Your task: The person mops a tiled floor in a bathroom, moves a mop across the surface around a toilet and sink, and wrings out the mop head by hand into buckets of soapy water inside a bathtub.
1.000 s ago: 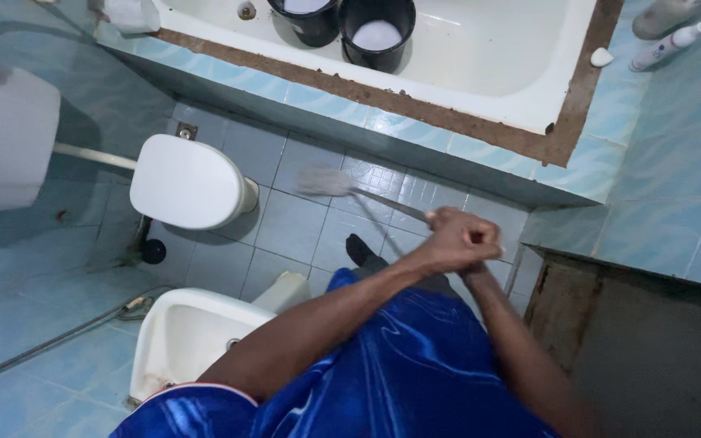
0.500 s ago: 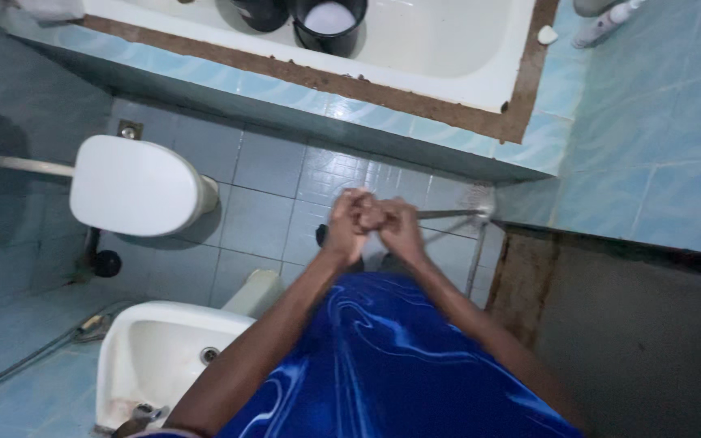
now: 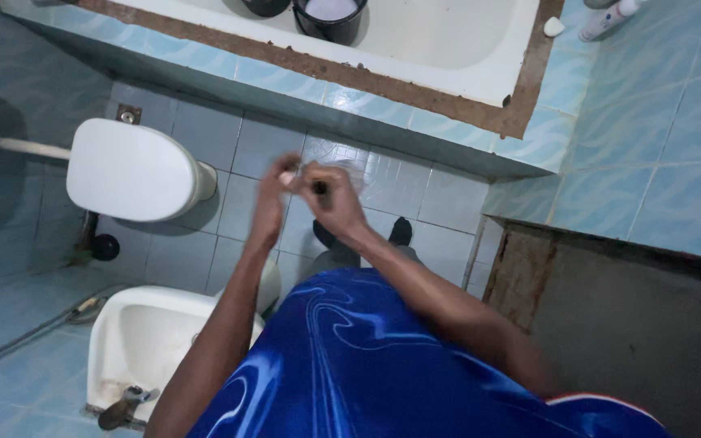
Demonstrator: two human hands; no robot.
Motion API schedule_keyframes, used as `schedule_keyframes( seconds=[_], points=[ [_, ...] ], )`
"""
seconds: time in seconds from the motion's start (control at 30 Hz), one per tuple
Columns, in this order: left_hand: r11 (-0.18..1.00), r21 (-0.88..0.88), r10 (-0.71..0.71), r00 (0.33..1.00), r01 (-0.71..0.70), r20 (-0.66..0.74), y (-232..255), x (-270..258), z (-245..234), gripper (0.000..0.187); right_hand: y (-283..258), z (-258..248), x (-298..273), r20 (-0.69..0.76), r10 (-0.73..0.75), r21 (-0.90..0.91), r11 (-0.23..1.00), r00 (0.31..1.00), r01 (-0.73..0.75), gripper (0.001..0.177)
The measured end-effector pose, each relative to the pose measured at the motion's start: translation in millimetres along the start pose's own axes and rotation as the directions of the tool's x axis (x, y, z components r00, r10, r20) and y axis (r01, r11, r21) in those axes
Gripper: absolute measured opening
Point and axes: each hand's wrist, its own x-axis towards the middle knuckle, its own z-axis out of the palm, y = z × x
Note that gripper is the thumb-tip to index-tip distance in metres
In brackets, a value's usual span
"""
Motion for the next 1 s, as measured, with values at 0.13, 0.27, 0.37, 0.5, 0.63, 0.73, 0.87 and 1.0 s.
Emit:
schedule_keyframes(
  seconds=[0.13, 0.27, 0.37, 0.5, 0.63, 0.73, 0.87, 1.0],
  points=[
    [0.828, 0.516, 0.21, 0.975, -0.219, 0.077, -130.4, -4.8, 53.1, 0.08, 11.3, -42.1, -32.4, -0.109, 0.315, 0.169, 0.941, 0.943, -0.294, 0.025],
    [0.69, 0.636, 0.274, 0.938, -0.347, 0.215, -191.2, 10.6, 126.2, 0.041, 5.1, -119.2, -70.5, -0.29, 0.495, 0.213, 0.868, 0.819, -0.449, 0.025],
    [0.74, 0.566, 0.215, 0.926, -0.363, 0.312, -196.4, 2.2, 199.8, 0.044, -19.4, -179.9, -96.9, -0.311, 0.403, 0.285, 0.904, 0.861, -0.32, 0.025],
    [0.739, 0.509, 0.272, 0.887, -0.441, 0.374, -170.5, -23.4, 309.1, 0.064, -82.0, -243.2, -147.2, -0.604, 0.642, 0.037, 0.615, 0.473, -0.788, 0.028],
    [0.867, 0.299, 0.2, 0.828, -0.399, 0.524, -153.6, -43.3, 372.9, 0.063, -121.0, -286.7, -196.3, -0.444, 0.382, -0.171, 0.852, 0.81, -0.495, 0.025],
    [0.897, 0.231, 0.117, 0.704, -0.378, 0.7, -158.7, -48.4, 391.6, 0.059, -106.2, -297.8, -229.2, -0.408, 0.393, -0.1, 0.878, 0.824, -0.468, 0.029],
    [0.923, 0.136, 0.157, 0.673, -0.36, 0.722, -184.4, -31.2, 385.6, 0.045, -54.1, -252.4, -228.4, -0.197, 0.204, -0.509, 0.815, 0.959, -0.278, 0.017],
    [0.953, 0.236, -0.031, 0.712, -0.191, 0.702, -208.2, -26.1, 346.7, 0.026, -55.5, -218.5, -199.7, -0.044, 0.526, -0.475, 0.737, 0.849, -0.481, 0.034]
  ],
)
